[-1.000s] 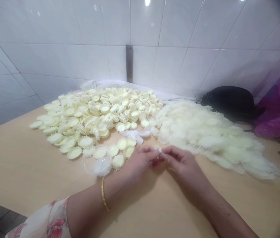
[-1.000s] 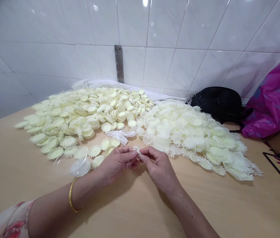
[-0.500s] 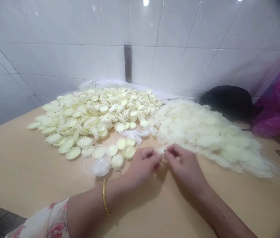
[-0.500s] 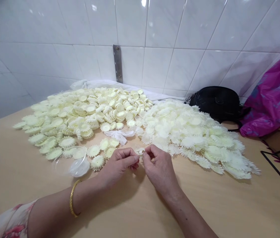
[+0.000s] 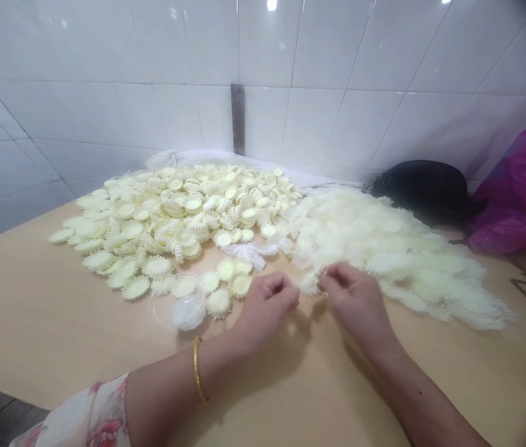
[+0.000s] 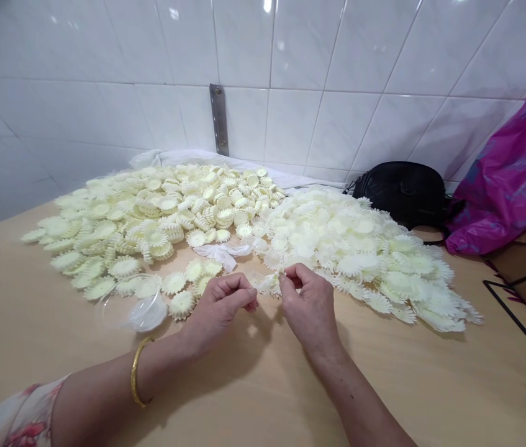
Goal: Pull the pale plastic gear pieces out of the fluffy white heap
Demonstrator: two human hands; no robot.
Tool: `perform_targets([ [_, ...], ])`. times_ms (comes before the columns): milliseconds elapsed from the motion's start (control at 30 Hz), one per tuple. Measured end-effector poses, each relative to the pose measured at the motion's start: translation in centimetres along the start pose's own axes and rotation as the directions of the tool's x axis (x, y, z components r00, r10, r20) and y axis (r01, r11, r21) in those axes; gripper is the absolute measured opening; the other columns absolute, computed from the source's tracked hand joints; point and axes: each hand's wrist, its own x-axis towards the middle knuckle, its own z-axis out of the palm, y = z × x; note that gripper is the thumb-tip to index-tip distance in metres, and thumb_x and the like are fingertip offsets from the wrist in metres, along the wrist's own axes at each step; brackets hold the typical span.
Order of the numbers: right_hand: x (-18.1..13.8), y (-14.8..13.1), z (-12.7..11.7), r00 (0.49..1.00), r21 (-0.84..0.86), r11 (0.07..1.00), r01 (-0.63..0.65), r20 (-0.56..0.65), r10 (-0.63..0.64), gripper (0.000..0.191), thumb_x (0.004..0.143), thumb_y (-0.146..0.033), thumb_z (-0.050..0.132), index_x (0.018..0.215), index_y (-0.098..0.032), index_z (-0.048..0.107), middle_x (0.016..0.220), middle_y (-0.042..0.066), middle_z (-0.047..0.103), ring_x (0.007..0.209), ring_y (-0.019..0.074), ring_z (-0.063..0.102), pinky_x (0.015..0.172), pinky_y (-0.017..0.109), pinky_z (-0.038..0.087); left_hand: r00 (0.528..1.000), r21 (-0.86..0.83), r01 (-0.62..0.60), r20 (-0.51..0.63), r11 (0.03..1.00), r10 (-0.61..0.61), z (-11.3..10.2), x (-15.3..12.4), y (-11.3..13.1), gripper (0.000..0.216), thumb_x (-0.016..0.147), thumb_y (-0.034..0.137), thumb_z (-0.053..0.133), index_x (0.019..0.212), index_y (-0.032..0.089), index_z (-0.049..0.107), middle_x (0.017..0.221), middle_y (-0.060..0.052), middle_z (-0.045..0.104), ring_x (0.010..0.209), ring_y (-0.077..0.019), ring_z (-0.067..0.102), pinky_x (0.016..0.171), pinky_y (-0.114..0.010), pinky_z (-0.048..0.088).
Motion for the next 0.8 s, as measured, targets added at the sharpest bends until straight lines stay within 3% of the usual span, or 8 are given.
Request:
perform_targets([
  [200,-0.1,-0.2,0.0,0.999,0.018,1.000,0.008,0.043,-0.009,0.019,0.074,-0.028,0.049,0.058,-0.019,0.049,0.056,0.000,0.055,0.058,0.0163,0.052,0.052,0.026,0.036,0.998,-0.057,0.062,-0.013,0.996,-0.063,-0.2,0.1,-0.3,0.018,0.069,0.016,0.052,0.051,0.016,0.050,0.052,0.000,0.051,0.055,-0.0102,0.048,0.059,-0.025,0.037],
  [433,-0.9,-0.6,0.2,0.997,0.026,0.997,0.071,0.036,-0.072,0.021,0.078,-0.029,0.049,0.059,-0.020,0.047,0.055,-0.001,0.051,0.056,0.0141,0.049,0.051,0.024,0.036,0.992,-0.187,0.110,-0.033,0.976,-0.118,-0.3,0.2,-0.2,0.030,0.074,0.045,0.055,0.063,0.018,0.051,0.060,-0.001,0.053,0.054,-0.0102,0.049,0.059,-0.027,0.040],
  [567,-1.3,-0.4,0.7,0.993,0.005,0.995,0.103,0.054,-0.103,0.016,0.078,-0.027,0.050,0.063,-0.020,0.049,0.056,-0.002,0.053,0.053,0.0130,0.049,0.048,0.022,0.035,0.990,-0.227,0.141,0.011,0.964,-0.143,0.0,-0.1,0.3,0.030,0.071,0.044,0.060,0.062,0.016,0.053,0.060,-0.001,0.053,0.052,-0.0091,0.047,0.057,-0.027,0.039],
  [700,-1.6,-0.6,1.0,0.981,0.062,0.990,0.125,0.139,-0.132,0.012,0.078,-0.024,0.049,0.068,-0.020,0.051,0.060,-0.002,0.060,0.056,0.0137,0.054,0.052,0.022,0.039,0.979,-0.421,0.205,0.084,0.884,-0.187,0.6,-0.4,0.5,0.025,0.068,0.035,0.066,0.063,0.015,0.051,0.055,0.002,0.048,0.050,-0.0069,0.043,0.055,-0.024,0.038],
  [800,-1.8,-0.8,1.3,0.969,0.111,0.988,0.109,0.208,-0.130,0.011,0.080,-0.024,0.046,0.070,-0.020,0.050,0.063,-0.001,0.061,0.058,0.0145,0.057,0.053,0.023,0.041,0.974,-0.475,0.222,0.074,0.851,-0.213,0.8,-0.3,0.4,0.024,0.066,0.028,0.067,0.060,0.015,0.048,0.050,0.004,0.043,0.048,-0.0064,0.040,0.050,-0.021,0.034],
])
